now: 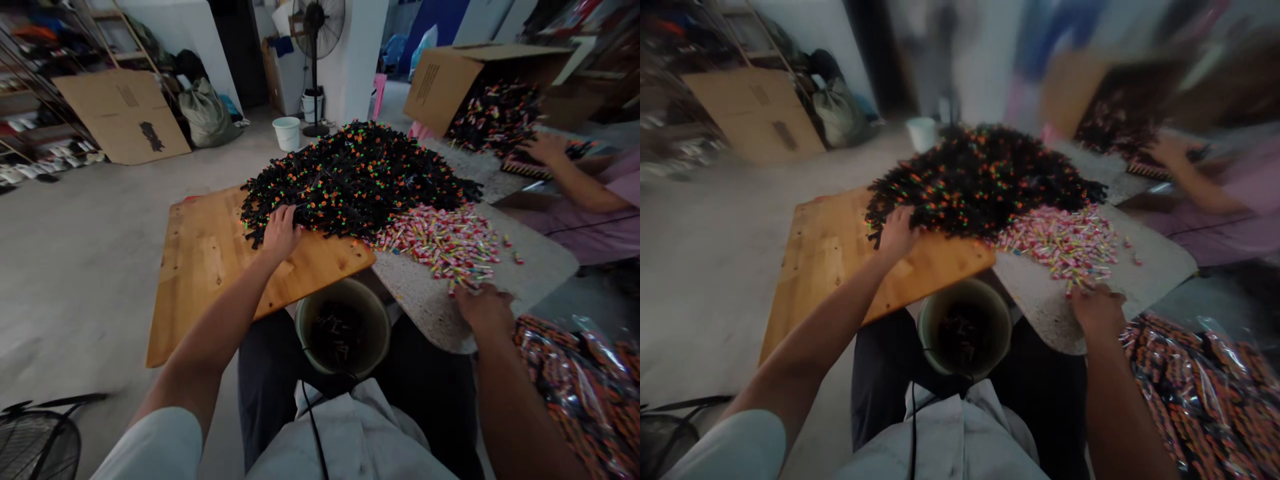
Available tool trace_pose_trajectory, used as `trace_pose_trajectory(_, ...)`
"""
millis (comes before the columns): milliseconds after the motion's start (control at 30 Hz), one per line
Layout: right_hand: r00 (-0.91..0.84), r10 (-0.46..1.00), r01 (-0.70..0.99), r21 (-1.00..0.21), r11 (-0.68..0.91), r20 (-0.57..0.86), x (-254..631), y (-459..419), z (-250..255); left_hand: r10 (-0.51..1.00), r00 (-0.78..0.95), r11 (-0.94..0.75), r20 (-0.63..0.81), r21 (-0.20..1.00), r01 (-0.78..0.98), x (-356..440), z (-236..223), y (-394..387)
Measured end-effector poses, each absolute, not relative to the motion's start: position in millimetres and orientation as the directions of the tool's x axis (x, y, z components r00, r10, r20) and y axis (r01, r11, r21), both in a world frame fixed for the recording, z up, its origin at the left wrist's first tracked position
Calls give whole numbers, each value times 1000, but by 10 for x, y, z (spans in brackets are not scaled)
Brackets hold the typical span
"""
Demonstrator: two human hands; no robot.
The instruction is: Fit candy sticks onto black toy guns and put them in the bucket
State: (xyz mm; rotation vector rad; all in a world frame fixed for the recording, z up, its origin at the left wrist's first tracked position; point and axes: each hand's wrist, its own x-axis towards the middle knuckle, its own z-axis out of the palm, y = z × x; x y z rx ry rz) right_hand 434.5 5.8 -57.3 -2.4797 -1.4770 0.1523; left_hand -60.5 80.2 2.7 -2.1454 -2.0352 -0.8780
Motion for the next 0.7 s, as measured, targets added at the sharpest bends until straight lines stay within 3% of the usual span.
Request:
trace_pose_trajectory(67,485,874,847,-229,-479,-37,4340,74,-605,905,39,-174,424,286,942,-633,80,1059)
trace_pose_trajectory(233,371,928,907,-215,-361,9,4131,77,-664,963,154,-202,220,212,956,-556,128,1404)
trace_pose_trajectory(433,223,973,947,-249,-203,57,4096,145,-730,998,33,-45,54,255,966,-559,6,1186)
trace_pose_trajectory(567,164,986,958,-234,-164,-21,4156,264,-716,994,-77,101,-81,348,932,-604,-137,930)
trace_pose_trajectory(700,196,977,933,-290,-213,-86,4234,308,-707,979,-183,204,-91,415,887,-661,-192,722)
